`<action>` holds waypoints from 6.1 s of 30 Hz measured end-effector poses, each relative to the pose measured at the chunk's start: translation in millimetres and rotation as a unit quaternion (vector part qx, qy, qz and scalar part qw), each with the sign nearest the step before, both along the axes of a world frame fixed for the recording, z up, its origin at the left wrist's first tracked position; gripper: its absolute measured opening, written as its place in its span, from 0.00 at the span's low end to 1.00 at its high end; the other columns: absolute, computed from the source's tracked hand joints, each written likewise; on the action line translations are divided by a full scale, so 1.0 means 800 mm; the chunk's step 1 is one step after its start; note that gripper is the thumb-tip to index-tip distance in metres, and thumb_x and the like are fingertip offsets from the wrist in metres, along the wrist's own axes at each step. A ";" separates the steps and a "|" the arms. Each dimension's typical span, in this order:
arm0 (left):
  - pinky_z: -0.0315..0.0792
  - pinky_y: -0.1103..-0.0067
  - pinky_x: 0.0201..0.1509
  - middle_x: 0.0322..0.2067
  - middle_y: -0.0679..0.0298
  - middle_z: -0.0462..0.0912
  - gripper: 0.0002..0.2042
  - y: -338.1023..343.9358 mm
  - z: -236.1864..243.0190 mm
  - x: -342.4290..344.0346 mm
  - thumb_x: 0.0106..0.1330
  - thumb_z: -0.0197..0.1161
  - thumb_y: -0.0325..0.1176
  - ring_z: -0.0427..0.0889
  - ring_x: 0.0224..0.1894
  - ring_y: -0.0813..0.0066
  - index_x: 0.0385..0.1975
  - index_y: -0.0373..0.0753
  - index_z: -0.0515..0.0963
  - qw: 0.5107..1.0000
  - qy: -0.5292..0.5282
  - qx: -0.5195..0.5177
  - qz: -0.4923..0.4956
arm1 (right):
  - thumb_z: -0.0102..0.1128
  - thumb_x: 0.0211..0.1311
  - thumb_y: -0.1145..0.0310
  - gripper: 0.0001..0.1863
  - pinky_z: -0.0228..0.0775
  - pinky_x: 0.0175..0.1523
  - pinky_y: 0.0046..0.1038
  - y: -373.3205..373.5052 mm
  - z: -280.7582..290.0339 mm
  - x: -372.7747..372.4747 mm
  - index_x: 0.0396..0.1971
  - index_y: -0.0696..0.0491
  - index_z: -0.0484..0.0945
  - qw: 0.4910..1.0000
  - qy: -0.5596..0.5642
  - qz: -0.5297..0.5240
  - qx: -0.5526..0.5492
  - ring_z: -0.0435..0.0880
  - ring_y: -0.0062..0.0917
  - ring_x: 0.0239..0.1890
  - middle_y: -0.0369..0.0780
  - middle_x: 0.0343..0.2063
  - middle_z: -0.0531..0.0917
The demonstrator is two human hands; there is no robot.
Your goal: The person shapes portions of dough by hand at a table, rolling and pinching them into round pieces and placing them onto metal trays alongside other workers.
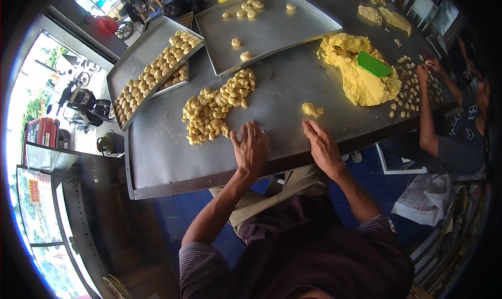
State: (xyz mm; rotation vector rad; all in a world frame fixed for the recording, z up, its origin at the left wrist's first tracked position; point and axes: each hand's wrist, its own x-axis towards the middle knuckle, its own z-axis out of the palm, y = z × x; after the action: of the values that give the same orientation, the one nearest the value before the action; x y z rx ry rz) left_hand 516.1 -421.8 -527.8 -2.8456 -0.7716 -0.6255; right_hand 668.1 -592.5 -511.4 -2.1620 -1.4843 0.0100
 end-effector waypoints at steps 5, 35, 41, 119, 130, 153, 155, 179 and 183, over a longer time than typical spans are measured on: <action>0.60 0.60 0.54 0.43 0.56 0.73 0.13 -0.016 0.020 -0.017 0.59 0.58 0.26 0.71 0.49 0.58 0.45 0.38 0.72 0.970 -0.075 -0.226 0.043 | 0.54 0.53 0.86 0.24 0.72 0.57 0.33 -0.010 0.013 -0.005 0.54 0.63 0.73 1.000 -0.003 0.028 -0.002 0.74 0.41 0.55 0.46 0.52 0.75; 0.77 0.65 0.38 0.31 0.49 0.84 0.12 -0.019 0.021 -0.004 0.52 0.69 0.28 0.84 0.37 0.48 0.36 0.35 0.76 0.865 -0.166 -0.471 -0.048 | 0.64 0.54 0.80 0.16 0.77 0.43 0.33 0.062 0.036 -0.087 0.45 0.56 0.81 0.977 0.134 0.057 0.157 0.83 0.37 0.36 0.44 0.34 0.82; 0.76 0.68 0.40 0.30 0.55 0.83 0.10 -0.014 0.025 -0.007 0.52 0.69 0.26 0.83 0.34 0.56 0.34 0.35 0.78 0.838 -0.156 -0.507 -0.129 | 0.74 0.49 0.74 0.34 0.71 0.30 0.23 0.080 0.031 -0.025 0.60 0.49 0.75 0.930 0.365 0.054 0.007 0.71 0.14 0.24 0.33 0.26 0.75; 0.65 0.64 0.62 0.56 0.49 0.72 0.21 0.113 0.071 -0.014 0.64 0.62 0.32 0.70 0.58 0.48 0.56 0.36 0.70 0.967 -0.190 -0.157 0.059 | 0.57 0.65 0.77 0.20 0.73 0.52 0.38 0.008 -0.015 0.043 0.57 0.57 0.72 0.978 0.034 -0.124 0.164 0.77 0.44 0.51 0.50 0.51 0.75; 0.60 0.60 0.58 0.51 0.64 0.76 0.14 0.116 -0.007 -0.057 0.59 0.63 0.38 0.67 0.57 0.59 0.45 0.44 0.78 0.985 -0.100 -0.053 0.134 | 0.55 0.66 0.76 0.23 0.71 0.57 0.35 0.006 0.022 0.017 0.61 0.58 0.69 0.994 0.050 -0.098 0.027 0.74 0.41 0.56 0.46 0.51 0.74; 0.73 0.63 0.42 0.34 0.51 0.78 0.09 0.116 0.029 -0.057 0.61 0.59 0.27 0.79 0.39 0.50 0.40 0.37 0.74 0.936 -0.262 -0.223 0.070 | 0.57 0.63 0.79 0.17 0.73 0.51 0.37 0.012 0.004 0.048 0.53 0.63 0.75 0.989 0.077 -0.091 0.088 0.79 0.44 0.49 0.50 0.51 0.77; 0.74 0.64 0.40 0.33 0.51 0.80 0.10 0.109 0.047 -0.060 0.61 0.60 0.27 0.80 0.37 0.51 0.41 0.36 0.75 0.925 -0.246 -0.281 0.077 | 0.57 0.63 0.80 0.17 0.74 0.49 0.37 0.012 0.000 0.055 0.52 0.63 0.76 0.988 0.058 -0.097 0.101 0.80 0.44 0.48 0.50 0.48 0.79; 0.37 0.43 0.71 0.58 0.44 0.64 0.25 0.081 -0.006 0.058 0.61 0.56 0.49 0.57 0.68 0.49 0.47 0.32 0.70 0.995 -0.074 -0.056 -0.045 | 0.41 0.63 0.88 0.25 0.68 0.66 0.36 -0.003 0.000 0.045 0.60 0.61 0.70 0.996 -0.041 -0.072 -0.040 0.69 0.41 0.65 0.47 0.63 0.70; 0.35 0.43 0.73 0.60 0.51 0.67 0.27 0.067 -0.001 0.057 0.59 0.56 0.52 0.54 0.72 0.55 0.48 0.33 0.73 0.992 0.003 -0.029 -0.120 | 0.43 0.62 0.88 0.22 0.72 0.59 0.37 -0.011 0.018 0.073 0.54 0.61 0.76 0.994 0.090 -0.048 0.041 0.76 0.43 0.58 0.48 0.57 0.76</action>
State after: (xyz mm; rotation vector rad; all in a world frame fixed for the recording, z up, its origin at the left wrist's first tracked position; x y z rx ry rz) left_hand 561.9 -368.1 -528.7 -3.0200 -0.4554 -0.6315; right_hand 726.4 -601.6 -497.1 -2.1036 -1.2584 0.1046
